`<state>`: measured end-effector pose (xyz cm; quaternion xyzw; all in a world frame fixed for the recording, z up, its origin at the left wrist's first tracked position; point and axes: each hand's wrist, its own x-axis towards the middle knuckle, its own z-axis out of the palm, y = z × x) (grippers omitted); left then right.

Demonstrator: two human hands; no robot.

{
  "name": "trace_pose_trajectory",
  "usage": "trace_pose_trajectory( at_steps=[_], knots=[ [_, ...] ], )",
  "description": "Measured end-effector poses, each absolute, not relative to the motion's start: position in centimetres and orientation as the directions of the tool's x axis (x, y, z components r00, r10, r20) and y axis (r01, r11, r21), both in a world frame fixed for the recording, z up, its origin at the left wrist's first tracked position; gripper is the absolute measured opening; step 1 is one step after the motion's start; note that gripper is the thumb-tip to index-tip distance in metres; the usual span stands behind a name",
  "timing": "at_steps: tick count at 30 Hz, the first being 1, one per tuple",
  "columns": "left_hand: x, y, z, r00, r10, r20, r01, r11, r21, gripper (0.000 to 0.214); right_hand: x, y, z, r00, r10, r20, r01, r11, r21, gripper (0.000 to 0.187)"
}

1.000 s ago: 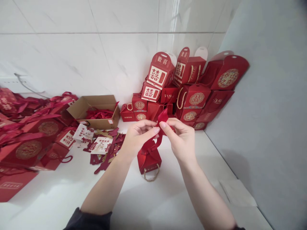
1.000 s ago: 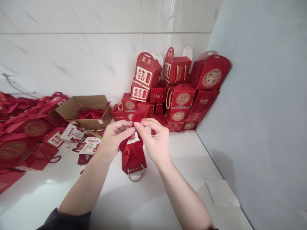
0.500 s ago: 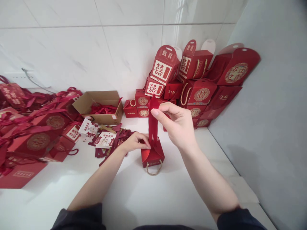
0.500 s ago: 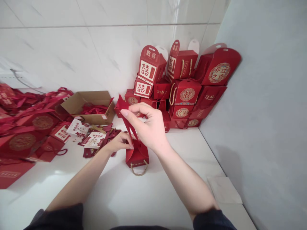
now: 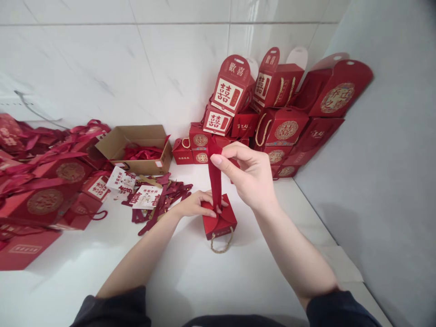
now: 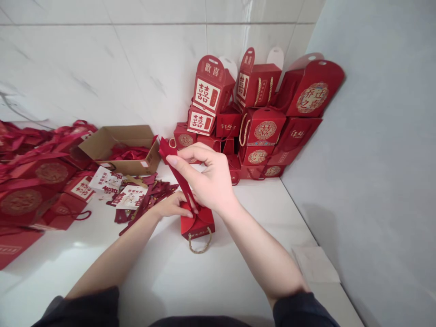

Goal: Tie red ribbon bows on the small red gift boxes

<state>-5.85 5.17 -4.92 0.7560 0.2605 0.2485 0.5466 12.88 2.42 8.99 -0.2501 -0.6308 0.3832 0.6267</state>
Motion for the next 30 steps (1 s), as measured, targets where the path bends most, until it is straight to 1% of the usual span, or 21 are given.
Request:
trace_pose_trajectory(
  at_steps=[4, 8, 12, 15, 21, 25, 30],
  knots=[
    [-5.7, 5.2, -5.4, 0.72, 0.686, 0.105, 0.087, -0.24, 0.967, 0.02, 13.1, 2.4, 9.1, -0.075, 0.796, 0.601, -0.158, 0.585, -0.795, 0.013],
    [-5.4, 5.1, -5.5, 0.712, 0.691, 0.129, 0.087, -0.269, 0.959, 0.017, 13.4, 2.5, 9.0, -0.066, 0.804, 0.591, -0.171, 0.575, -0.8, 0.014],
    [-5.1, 5.0, -5.3, 0.692, 0.716, 0.096, 0.104, -0.23, 0.968, 0.022, 13.6, 2.7, 8.8, -0.069, 0.833, 0.549, -0.185, 0.53, -0.827, 0.016],
    [-5.0, 4.9, -5.3, 0.695, 0.712, 0.1, 0.097, -0.23, 0.968, 0.025, 13.8, 3.0, 8.3, -0.062, 0.853, 0.518, -0.181, 0.501, -0.846, 0.019],
    [-4.7, 5.2, -5.6, 0.714, 0.685, 0.145, 0.077, -0.283, 0.956, 0.025, 14.5, 3.5, 6.6, 0.013, 0.891, 0.455, -0.231, 0.445, -0.865, 0.019],
    [-4.7, 5.2, -5.4, 0.715, 0.683, 0.148, 0.049, -0.26, 0.964, 0.02, 15.0, 3.3, 6.0, 0.07, 0.898, 0.435, -0.24, 0.438, -0.866, 0.017],
    [-4.6, 4.9, -5.0, 0.692, 0.71, 0.131, 0.023, -0.203, 0.979, 0.037, 15.6, 3.1, 5.8, 0.113, 0.889, 0.444, -0.231, 0.458, -0.858, 0.021]
  ],
)
